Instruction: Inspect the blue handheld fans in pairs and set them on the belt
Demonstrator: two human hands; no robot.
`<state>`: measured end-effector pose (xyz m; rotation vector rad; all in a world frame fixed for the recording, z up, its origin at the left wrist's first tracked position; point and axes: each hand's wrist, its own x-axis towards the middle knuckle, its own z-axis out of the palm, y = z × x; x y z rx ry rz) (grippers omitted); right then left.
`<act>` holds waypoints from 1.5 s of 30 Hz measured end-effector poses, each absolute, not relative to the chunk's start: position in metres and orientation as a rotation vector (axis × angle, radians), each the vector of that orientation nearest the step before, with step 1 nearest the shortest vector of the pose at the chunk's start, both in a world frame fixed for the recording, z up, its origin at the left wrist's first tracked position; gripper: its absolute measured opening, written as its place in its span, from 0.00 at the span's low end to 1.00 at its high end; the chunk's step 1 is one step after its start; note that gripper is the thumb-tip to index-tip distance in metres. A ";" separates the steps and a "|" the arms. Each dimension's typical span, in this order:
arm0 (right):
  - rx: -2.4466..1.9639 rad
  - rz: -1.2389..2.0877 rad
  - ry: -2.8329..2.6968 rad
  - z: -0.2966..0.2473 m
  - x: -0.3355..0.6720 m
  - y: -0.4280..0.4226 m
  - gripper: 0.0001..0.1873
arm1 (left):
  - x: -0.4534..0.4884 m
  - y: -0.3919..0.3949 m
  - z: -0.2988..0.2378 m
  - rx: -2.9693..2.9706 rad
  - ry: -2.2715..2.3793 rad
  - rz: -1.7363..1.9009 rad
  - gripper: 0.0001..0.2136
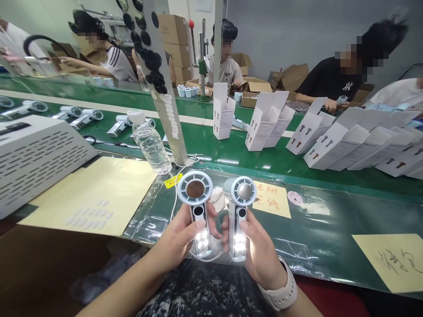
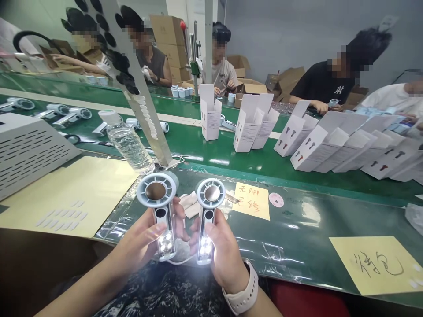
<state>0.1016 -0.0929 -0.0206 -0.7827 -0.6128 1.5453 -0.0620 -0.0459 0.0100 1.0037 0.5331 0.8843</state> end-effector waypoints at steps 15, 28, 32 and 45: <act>-0.740 1.695 -0.455 -0.008 0.108 -0.092 0.21 | -0.065 -0.049 0.008 1.068 0.741 0.831 0.20; -0.833 1.618 -0.366 -0.009 0.113 -0.087 0.18 | -0.066 -0.046 0.013 0.893 0.686 0.763 0.19; -0.849 1.662 -0.315 -0.008 0.111 -0.089 0.18 | -0.064 -0.046 0.013 0.876 0.663 0.769 0.18; -0.927 1.588 -0.286 -0.003 0.110 -0.089 0.18 | -0.060 -0.048 0.012 1.176 0.880 0.704 0.19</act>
